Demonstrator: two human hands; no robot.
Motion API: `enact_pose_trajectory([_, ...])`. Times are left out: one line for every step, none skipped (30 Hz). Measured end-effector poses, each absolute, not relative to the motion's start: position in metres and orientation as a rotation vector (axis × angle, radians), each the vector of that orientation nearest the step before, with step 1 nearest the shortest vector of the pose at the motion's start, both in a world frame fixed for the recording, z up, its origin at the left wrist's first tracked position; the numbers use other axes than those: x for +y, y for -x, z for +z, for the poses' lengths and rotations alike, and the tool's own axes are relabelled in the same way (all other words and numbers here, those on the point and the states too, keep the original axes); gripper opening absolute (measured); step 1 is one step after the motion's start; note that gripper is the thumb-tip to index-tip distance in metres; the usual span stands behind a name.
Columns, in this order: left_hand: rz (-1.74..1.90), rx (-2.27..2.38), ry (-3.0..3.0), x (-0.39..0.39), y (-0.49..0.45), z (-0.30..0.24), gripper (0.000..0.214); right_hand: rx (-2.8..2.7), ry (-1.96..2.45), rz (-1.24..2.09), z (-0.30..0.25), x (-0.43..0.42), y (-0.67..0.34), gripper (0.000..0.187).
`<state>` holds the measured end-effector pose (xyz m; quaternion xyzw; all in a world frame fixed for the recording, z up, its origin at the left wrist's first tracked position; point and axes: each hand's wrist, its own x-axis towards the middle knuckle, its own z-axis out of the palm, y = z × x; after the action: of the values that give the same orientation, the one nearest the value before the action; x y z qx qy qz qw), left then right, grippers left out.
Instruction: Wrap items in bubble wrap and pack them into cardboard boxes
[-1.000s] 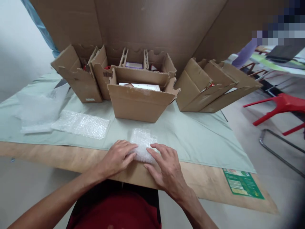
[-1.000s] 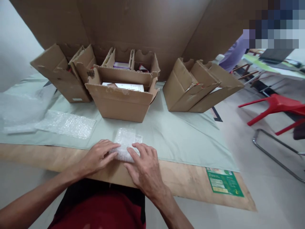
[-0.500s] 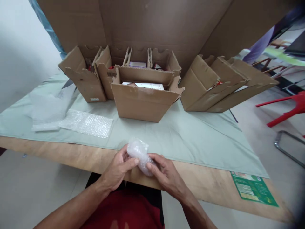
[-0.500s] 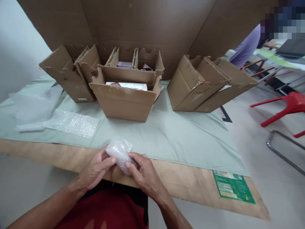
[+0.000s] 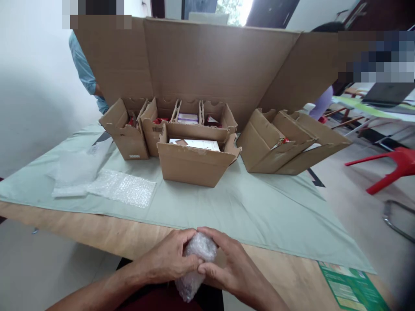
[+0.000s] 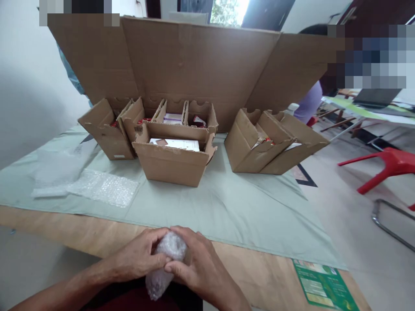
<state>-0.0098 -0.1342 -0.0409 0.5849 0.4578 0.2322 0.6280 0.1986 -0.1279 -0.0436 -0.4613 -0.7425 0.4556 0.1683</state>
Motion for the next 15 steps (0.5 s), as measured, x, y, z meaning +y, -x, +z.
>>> enact_pose_trajectory([0.526,0.976,-1.331,-0.131,0.012,-0.040,0.024,-2.125,1.298,1.261,-0.042,-0.127,-0.198,0.059])
enact_pose_trajectory([0.517,0.889,-1.306,-0.127,0.014,-0.038,0.029,-2.125,1.278,1.231,-0.040,-0.126,-0.198,0.053])
enact_pose_trajectory([0.500,0.820,-1.278,-0.124,0.018,-0.034,0.038,-2.113,1.263,1.195,-0.037,-0.124,-0.200,0.047])
enact_pose_trajectory([0.481,0.791,-1.265,-0.119,0.022,-0.028,0.048,-2.093,1.260,1.148,-0.034,-0.122,-0.203,0.043])
enact_pose_trajectory([0.467,0.818,-1.284,-0.114,0.027,-0.018,0.058,-2.070,1.269,1.088,-0.030,-0.119,-0.208,0.040])
enact_pose_trajectory([0.471,0.895,-1.341,-0.108,0.033,-0.006,0.064,-2.046,1.286,1.021,-0.025,-0.116,-0.214,0.037])
enact_pose_trajectory([0.498,1.010,-1.430,-0.101,0.039,0.008,0.064,-2.023,1.301,0.948,-0.019,-0.112,-0.221,0.034])
enact_pose_trajectory([0.563,1.125,-1.543,-0.092,0.045,0.025,0.057,-1.992,1.309,0.873,-0.013,-0.109,-0.228,0.031])
enact_pose_trajectory([0.677,1.197,-1.657,-0.081,0.049,0.043,0.047,-1.948,1.305,0.799,-0.005,-0.105,-0.235,0.030])
enact_pose_trajectory([0.808,1.216,-1.763,-0.068,0.053,0.062,0.037,-1.892,1.291,0.727,0.003,-0.101,-0.242,0.029])
enact_pose_trajectory([0.904,1.218,-1.867,-0.053,0.054,0.080,0.030,-1.820,1.273,0.658,0.012,-0.096,-0.247,0.030])
enact_pose_trajectory([0.955,1.211,-1.980,-0.035,0.053,0.096,0.026,-1.737,1.257,0.588,0.021,-0.091,-0.251,0.032])
enact_pose_trajectory([0.971,1.208,-2.082,-0.015,0.049,0.109,0.025,-1.643,1.246,0.515,0.031,-0.085,-0.254,0.035])
enact_pose_trajectory([0.922,1.196,-2.181,0.006,0.044,0.118,0.025,-1.551,1.232,0.435,0.040,-0.078,-0.255,0.038])
enact_pose_trajectory([0.798,1.174,-2.271,0.027,0.036,0.123,0.027,-1.471,1.214,0.353,0.050,-0.069,-0.255,0.041])
